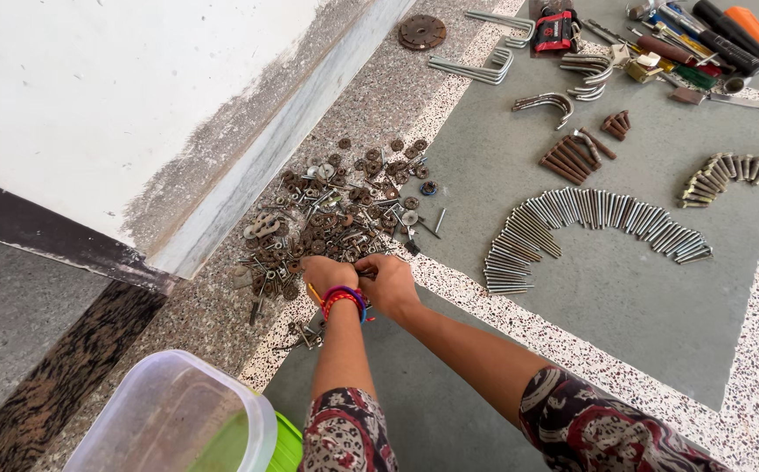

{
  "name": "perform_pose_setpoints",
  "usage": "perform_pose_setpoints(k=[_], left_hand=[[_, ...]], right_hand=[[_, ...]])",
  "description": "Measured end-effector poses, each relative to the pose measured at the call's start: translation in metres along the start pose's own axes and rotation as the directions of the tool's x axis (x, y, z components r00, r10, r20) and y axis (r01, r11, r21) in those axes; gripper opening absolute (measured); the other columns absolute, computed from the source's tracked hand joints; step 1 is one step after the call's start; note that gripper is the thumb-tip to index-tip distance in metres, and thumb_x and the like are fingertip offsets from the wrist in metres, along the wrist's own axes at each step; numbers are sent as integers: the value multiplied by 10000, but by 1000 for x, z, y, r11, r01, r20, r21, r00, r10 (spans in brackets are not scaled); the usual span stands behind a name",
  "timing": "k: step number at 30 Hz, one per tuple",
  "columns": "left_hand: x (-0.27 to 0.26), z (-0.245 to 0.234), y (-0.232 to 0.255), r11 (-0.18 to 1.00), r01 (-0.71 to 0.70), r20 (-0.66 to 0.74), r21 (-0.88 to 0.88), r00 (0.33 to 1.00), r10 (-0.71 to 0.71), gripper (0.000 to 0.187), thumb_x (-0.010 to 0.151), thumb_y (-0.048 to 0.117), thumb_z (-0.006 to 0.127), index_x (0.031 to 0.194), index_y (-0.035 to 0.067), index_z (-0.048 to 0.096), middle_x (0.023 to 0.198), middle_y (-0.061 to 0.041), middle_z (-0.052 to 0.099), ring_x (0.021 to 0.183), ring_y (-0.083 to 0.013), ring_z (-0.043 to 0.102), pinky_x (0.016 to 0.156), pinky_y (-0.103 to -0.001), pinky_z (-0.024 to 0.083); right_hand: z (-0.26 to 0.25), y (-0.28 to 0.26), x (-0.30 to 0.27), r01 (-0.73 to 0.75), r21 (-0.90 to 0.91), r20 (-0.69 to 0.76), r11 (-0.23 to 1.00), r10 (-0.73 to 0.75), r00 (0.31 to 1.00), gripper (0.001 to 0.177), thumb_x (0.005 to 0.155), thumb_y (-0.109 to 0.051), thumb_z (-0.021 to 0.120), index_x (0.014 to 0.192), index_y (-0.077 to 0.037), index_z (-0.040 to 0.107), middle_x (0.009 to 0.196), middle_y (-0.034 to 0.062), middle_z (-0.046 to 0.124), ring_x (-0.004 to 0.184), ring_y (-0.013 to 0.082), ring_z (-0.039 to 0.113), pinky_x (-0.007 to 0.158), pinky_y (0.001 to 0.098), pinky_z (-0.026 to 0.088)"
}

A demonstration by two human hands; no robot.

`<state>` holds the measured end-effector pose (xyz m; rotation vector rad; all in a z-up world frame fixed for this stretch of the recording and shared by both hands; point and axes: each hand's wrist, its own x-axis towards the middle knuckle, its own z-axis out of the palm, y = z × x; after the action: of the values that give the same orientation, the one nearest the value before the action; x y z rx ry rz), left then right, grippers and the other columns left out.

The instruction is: The person sorts a pile of mixed hardware on a tiled floor, picking out long silver nails and arranging them in a curved pattern. They repeatedly sift through the pile to find matching nails and place them in the growing arc.

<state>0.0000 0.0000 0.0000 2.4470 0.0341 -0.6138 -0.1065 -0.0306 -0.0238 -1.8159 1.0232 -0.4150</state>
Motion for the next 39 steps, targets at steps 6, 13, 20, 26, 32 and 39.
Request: perform_pose_setpoints(k=[6, 13, 20, 26, 32, 39], left_hand=[[12, -15, 1, 991, -114, -105, -72, 989, 106, 526, 764, 39, 830, 1200, -26, 542, 1208, -261, 644, 1080, -428, 679, 899, -484, 562], [24, -29, 3, 971, -181, -113, -154, 980, 165, 501, 758, -4, 779, 1218, -21, 581, 1212, -251, 682, 1107, -389, 697, 942, -432, 569], [28, -39, 6, 964, -234, -152, -130, 965, 213, 466, 770, 1, 754, 1214, 0, 611, 1209, -251, 685, 1117, -390, 689, 967, -422, 548], [17, -50, 17, 956, -248, -156, -156, 962, 224, 443, 795, -10, 719, 1223, 18, 609, 1225, -255, 672, 1104, -397, 688, 949, -430, 556], [5, -61, 25, 929, -326, -91, -172, 945, 315, 471, 818, 54, 760, 1247, 28, 567, 1091, -174, 742, 1033, -310, 738, 925, -387, 572], [0, -61, 28, 842, -508, 26, -178, 853, 521, 525, 797, 77, 819, 1246, 21, 552, 994, -110, 796, 967, -222, 748, 902, -353, 560]], right_hand=[[-4, -23, -3, -44, 27, -5, 999, 45, 999, 265, 856, -109, 730, 1116, -70, 754, 958, 113, 791, 826, 186, 775, 795, 329, 606], [-5, -31, 2, 3, 46, -61, 999, 0, 998, 260, 853, -29, 646, 1076, -64, 774, 950, 109, 798, 823, 192, 772, 802, 327, 611], [-7, -36, 4, 30, 19, -93, 999, -28, 995, 254, 857, -44, 665, 1082, -75, 778, 966, 112, 796, 838, 195, 772, 819, 324, 610], [-17, -53, 2, 13, 12, -121, 1000, -11, 993, 274, 850, -71, 699, 1112, -99, 775, 990, 124, 787, 855, 209, 766, 833, 339, 605], [-30, -68, -6, 53, 54, -132, 997, -46, 990, 330, 875, -67, 666, 1190, -116, 753, 1033, 128, 786, 925, 204, 761, 872, 328, 591], [-46, -80, -10, 133, 98, -140, 986, -119, 983, 433, 868, -85, 681, 1299, -123, 664, 1111, 122, 739, 913, 213, 733, 857, 348, 582]])
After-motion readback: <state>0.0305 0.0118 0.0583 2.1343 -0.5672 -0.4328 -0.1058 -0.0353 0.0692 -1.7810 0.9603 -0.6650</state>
